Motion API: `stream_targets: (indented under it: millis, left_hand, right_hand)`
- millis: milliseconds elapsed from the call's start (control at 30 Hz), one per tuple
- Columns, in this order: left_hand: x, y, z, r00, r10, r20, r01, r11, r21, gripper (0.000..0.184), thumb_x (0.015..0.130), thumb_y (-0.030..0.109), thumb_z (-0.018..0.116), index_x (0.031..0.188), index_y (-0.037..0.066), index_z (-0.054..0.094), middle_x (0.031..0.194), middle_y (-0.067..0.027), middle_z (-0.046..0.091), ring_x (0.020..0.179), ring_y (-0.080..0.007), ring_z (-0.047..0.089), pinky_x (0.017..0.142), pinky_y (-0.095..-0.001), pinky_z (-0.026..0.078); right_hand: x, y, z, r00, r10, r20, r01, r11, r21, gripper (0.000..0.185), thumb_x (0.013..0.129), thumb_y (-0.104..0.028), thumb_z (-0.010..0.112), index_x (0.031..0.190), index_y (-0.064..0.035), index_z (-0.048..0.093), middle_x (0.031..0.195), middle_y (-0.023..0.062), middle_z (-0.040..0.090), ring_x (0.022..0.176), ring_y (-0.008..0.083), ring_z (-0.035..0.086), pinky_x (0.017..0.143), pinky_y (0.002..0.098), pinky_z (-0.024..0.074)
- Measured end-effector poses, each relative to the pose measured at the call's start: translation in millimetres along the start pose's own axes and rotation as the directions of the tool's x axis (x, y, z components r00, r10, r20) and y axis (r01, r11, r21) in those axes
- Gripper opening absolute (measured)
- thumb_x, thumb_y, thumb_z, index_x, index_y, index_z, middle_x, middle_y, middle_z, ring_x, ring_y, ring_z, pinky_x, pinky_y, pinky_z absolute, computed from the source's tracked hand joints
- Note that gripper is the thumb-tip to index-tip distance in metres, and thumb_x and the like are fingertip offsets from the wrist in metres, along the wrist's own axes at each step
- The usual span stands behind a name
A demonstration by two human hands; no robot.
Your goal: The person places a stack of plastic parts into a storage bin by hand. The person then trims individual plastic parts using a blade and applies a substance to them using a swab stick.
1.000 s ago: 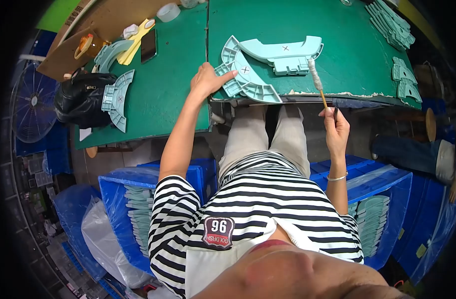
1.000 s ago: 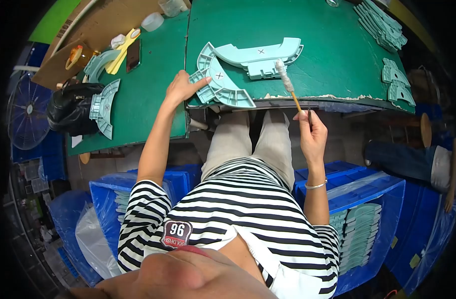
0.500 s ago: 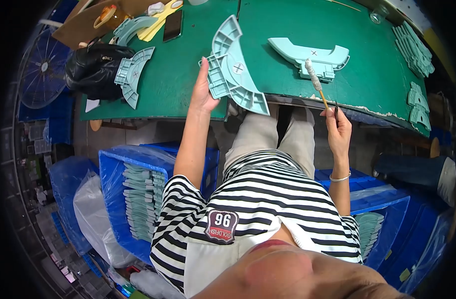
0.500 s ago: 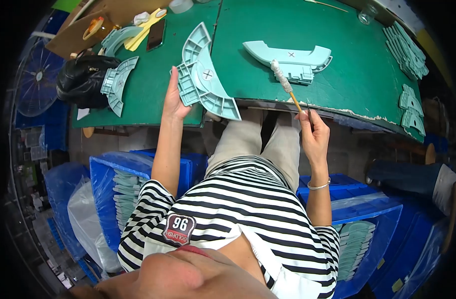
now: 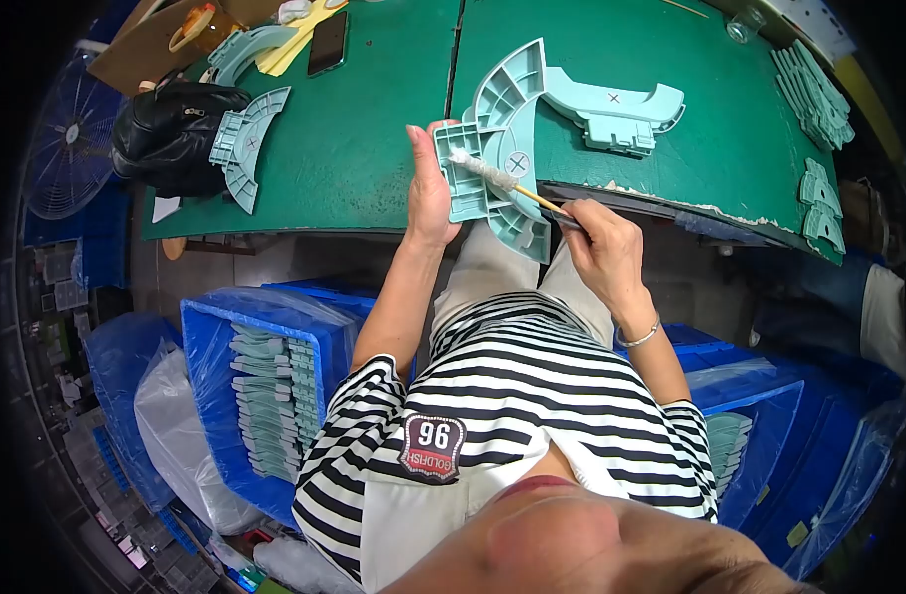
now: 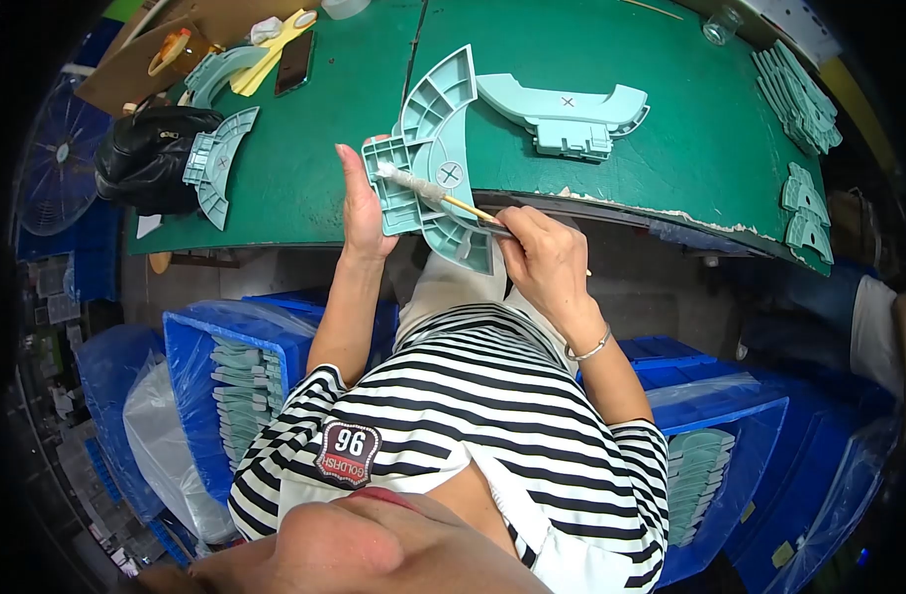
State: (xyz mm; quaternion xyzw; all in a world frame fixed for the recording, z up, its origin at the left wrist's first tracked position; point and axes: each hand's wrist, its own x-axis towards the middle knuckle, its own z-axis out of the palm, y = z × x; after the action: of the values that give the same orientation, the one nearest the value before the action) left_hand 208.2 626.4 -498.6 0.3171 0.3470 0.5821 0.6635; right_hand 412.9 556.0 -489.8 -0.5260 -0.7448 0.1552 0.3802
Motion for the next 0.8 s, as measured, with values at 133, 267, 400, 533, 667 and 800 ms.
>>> stream_targets:
  millis: [133,267,400,533,667,800]
  left_hand:
    - [2.0,-3.1,-8.1,0.999,0.019,0.050,-0.018,1.000,-0.008,0.060,0.097,0.063,0.022,0.112,0.010,0.046,0.099,-0.0023,0.056,0.091,-0.0112,0.057,0.084,-0.0284,0.050]
    - [1.6,-4.2,-0.6,0.999,0.020,0.032,-0.019,1.000,-0.007,0.060,0.097,0.063,0.022,0.111,0.010,0.046,0.097,-0.0018,0.056,0.090,-0.0106,0.057,0.082,-0.0278,0.050]
    - [3.4,-6.7,-4.7,1.000,0.023,-0.014,-0.023,1.000,0.015,0.060,0.097,0.063,0.023,0.111,0.010,0.047,0.096,-0.0016,0.056,0.088,-0.0111,0.057,0.083,-0.0285,0.050]
    - [3.1,-8.6,-6.0,0.999,0.021,-0.034,-0.021,1.000,-0.001,0.063,0.096,0.063,0.025,0.115,0.008,0.049,0.104,-0.0032,0.058,0.095,-0.0136,0.058,0.087,-0.0306,0.049]
    - [14.6,-2.9,-31.0,0.999,0.008,0.037,-0.003,0.991,-0.136,0.071,0.094,0.064,0.032,0.124,0.003,0.051,0.118,-0.0090,0.061,0.104,-0.0199,0.061,0.090,-0.0367,0.051]
    - [27.6,7.4,-56.2,0.979,-0.128,0.161,0.183,0.897,-0.402,0.079,0.087,0.071,0.040,0.118,0.000,0.054,0.085,-0.0105,0.055,0.069,-0.0177,0.054,0.061,-0.0320,0.054]
  right_hand:
    - [-6.1,6.2,-0.7,0.997,0.079,-0.017,-0.079,0.997,0.010,0.009,0.076,-0.002,0.063,0.085,-0.0042,0.063,0.075,0.0106,0.062,0.064,0.0294,0.061,0.055,0.0357,0.0473]
    - [-1.6,0.9,-1.4,0.999,0.027,-0.048,-0.026,1.000,0.018,0.010,0.075,-0.002,0.063,0.085,-0.0041,0.063,0.073,0.0113,0.061,0.063,0.0300,0.061,0.054,0.0364,0.0469]
    - [-0.4,-1.0,-4.7,0.999,0.039,-0.024,-0.040,0.998,-0.038,0.009,0.075,-0.002,0.063,0.083,-0.0042,0.060,0.072,0.0104,0.060,0.062,0.0300,0.060,0.053,0.0368,0.0460]
    - [-0.7,-1.5,-1.1,1.000,0.014,-0.026,-0.015,0.999,-0.040,0.010,0.074,-0.003,0.063,0.083,-0.0057,0.061,0.072,0.0103,0.060,0.062,0.0309,0.060,0.053,0.0382,0.0458]
    - [-4.6,9.4,-14.2,0.991,0.031,-0.130,-0.041,0.996,-0.078,0.009,0.076,-0.004,0.064,0.085,-0.0049,0.062,0.072,0.0126,0.060,0.061,0.0310,0.059,0.054,0.0372,0.0456]
    - [-14.7,21.5,-30.6,0.990,0.133,0.055,-0.138,0.986,0.090,0.005,0.079,-0.005,0.063,0.083,-0.0028,0.063,0.067,0.0107,0.057,0.056,0.0260,0.056,0.051,0.0328,0.0417]
